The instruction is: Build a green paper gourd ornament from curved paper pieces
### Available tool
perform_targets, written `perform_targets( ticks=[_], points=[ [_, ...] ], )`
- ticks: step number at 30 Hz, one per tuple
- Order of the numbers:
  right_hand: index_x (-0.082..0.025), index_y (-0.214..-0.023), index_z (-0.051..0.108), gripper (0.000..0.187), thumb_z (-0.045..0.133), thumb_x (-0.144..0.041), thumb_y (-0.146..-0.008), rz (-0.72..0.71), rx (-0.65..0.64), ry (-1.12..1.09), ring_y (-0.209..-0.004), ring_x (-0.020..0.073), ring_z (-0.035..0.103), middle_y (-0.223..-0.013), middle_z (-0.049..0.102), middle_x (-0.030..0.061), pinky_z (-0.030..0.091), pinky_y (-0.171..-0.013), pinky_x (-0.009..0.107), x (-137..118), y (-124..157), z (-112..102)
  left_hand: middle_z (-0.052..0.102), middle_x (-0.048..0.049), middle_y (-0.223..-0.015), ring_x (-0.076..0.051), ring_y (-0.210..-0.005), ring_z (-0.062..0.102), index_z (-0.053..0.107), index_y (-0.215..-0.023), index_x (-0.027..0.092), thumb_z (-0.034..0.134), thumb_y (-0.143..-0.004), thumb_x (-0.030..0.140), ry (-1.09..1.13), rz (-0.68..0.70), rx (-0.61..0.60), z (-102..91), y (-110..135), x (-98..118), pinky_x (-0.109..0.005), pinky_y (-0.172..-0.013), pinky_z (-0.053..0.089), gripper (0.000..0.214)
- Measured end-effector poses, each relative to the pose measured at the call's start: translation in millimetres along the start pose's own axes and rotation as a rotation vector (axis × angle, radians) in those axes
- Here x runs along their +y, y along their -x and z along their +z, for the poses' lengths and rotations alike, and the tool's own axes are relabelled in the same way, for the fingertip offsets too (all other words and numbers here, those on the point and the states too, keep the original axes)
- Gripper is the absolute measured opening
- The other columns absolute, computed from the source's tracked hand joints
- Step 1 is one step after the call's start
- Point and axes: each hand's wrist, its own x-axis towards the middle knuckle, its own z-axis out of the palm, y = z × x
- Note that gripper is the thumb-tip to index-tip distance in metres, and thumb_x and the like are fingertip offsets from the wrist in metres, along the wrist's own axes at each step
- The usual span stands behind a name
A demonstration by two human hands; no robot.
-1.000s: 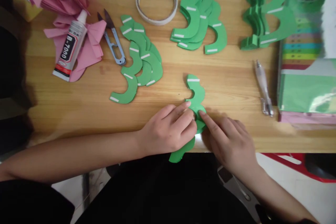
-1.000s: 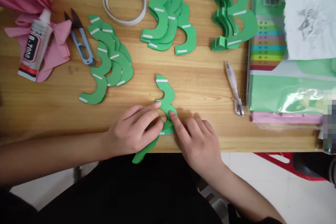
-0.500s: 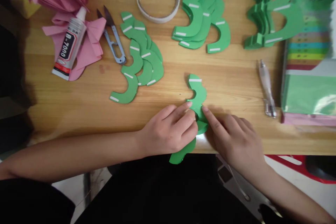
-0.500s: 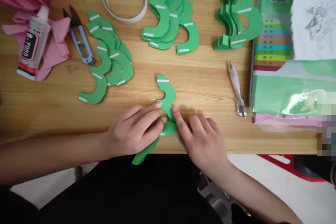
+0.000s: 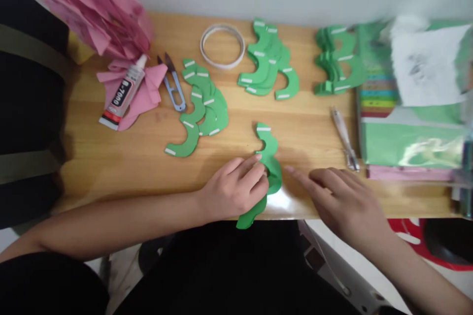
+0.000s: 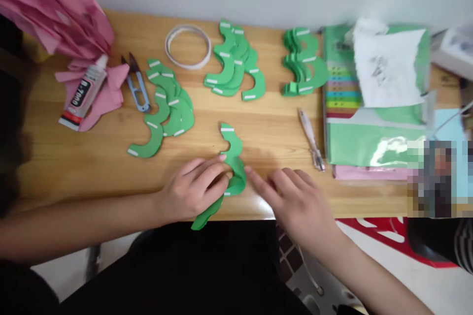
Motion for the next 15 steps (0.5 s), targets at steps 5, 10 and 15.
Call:
perform_targets(
  ticks=[5,10,15],
  points=[
    [-0.017,-0.109,0.069,0.027,0.066,-0.023,-0.084,0.785,0.278,0.112,-0.064,0.0143,0.064,-0.074,0.072,0.0046,0.046,-0.062,0.027,90.1,-0.6,-31.8,0.069,-0.0069,-0.092,-0.020,-0.096,0.069,0.064,-0.087,0.013,0.051,-0.091,0.008,-0.029,-0.025,0.048,0.9,2.0,3.3,-0.031,-0.083,0.054,0.015],
    [-0.009,-0.082,0.072,0.010,0.066,-0.017,-0.080,1.151,0.349,0.003,-0.066,0.0175,0.065,-0.073,0.071,0.0121,0.047,-0.061,0.029,192.5,-5.8,-54.0,0.067,-0.0080,-0.091,-0.019,-0.081,0.066,0.062,-0.091,0.014,0.042,-0.087,0.003,-0.032,-0.030,0.074,2.8,3.5,1.0,-0.030,-0.075,0.054,0.023],
    [-0.014,-0.104,0.063,0.023,0.059,-0.034,-0.092,1.026,0.355,-0.012,-0.082,0.0140,0.065,-0.099,0.067,0.0041,0.056,-0.073,0.032,232.7,-10.0,-40.9,0.064,-0.0079,-0.097,-0.021,-0.084,0.064,0.062,-0.097,0.017,0.048,-0.080,0.010,0.186,-0.108,-0.041,1.1,3.6,-4.5,-0.031,-0.073,0.054,0.023]
  ],
)
